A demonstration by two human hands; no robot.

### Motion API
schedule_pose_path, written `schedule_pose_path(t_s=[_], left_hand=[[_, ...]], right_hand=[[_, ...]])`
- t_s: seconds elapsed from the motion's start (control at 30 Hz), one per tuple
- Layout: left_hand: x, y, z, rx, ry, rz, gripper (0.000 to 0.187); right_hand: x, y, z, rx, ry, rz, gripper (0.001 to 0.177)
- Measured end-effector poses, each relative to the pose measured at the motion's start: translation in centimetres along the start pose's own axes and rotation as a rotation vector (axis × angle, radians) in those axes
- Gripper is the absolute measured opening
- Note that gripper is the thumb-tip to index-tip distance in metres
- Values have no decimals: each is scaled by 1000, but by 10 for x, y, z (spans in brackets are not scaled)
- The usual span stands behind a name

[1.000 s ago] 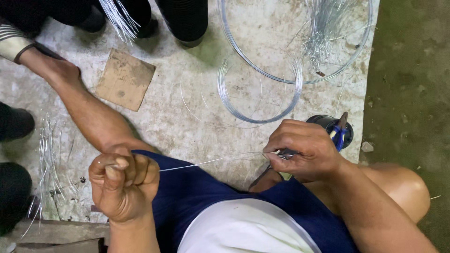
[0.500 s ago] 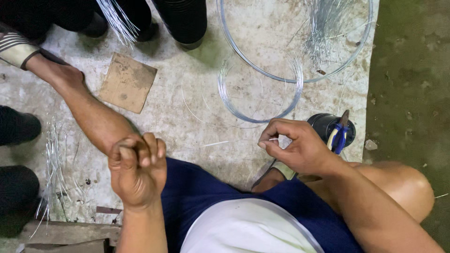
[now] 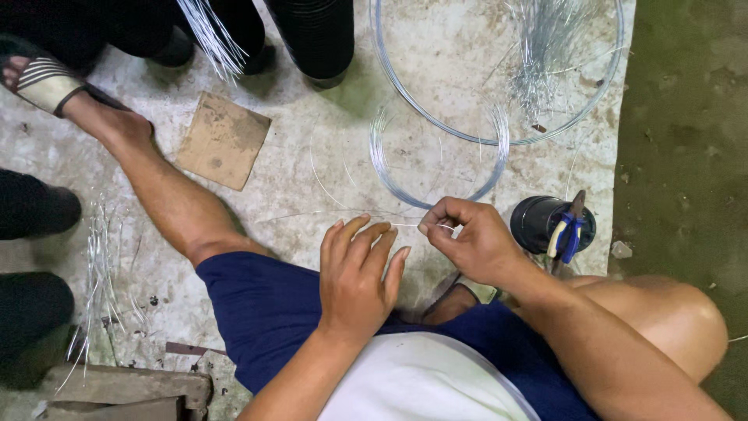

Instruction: The person sits on the floor and repeatedly cuts thin metal wire into short segments using pliers. The person holds the wire with one hand, cuts it with the pliers, and places the cut pieces into a nearby container.

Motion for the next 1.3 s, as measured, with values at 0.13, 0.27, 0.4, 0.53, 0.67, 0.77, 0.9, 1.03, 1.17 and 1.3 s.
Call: schedule_pose_path(t_s=[0.13,0.27,0.4,0.53,0.67,0.77,0.9,1.03,1.17,1.3], left_hand=[[17,-4,-10,-118,-169,96,28],[32,-11,-8,-298,-239,317,21],[55,-25,2,-569,-344,720,23],[76,-33,18,-791,-505,965,22],[86,-35,26,-851,-530,1061,21],[89,-36,29,-865,-514,1074,20],[87,-35,28,-847,-418,1077,18],[80,-32,26,-823,-373,1054,16],[77,-31,26,-847,-379,1024,16],[78,-31,28,-846,-395,991,16]], right_hand=[[4,-8,3,-25,-11,109,12],[4,-10,2,-16,-27,127,12],[2,-10,0,-71,-84,78,12],[1,3,0,23,-151,0,13],[0,15,-1,27,-237,-97,12],[1,29,-3,129,-269,-238,12],[2,39,-6,203,-290,-395,14],[3,41,-6,224,-299,-432,15],[2,46,-6,287,-223,-409,10],[3,52,-6,333,-164,-417,8]])
Point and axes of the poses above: each hand's wrist, its own z-axis away from the middle knuckle, its own x-axis out of the palm, y = z × x, the point moved 5 cm from there along -z, towards the middle knuckle, and after that the axes turned 12 degrees about -z, right-handed, at the moved point
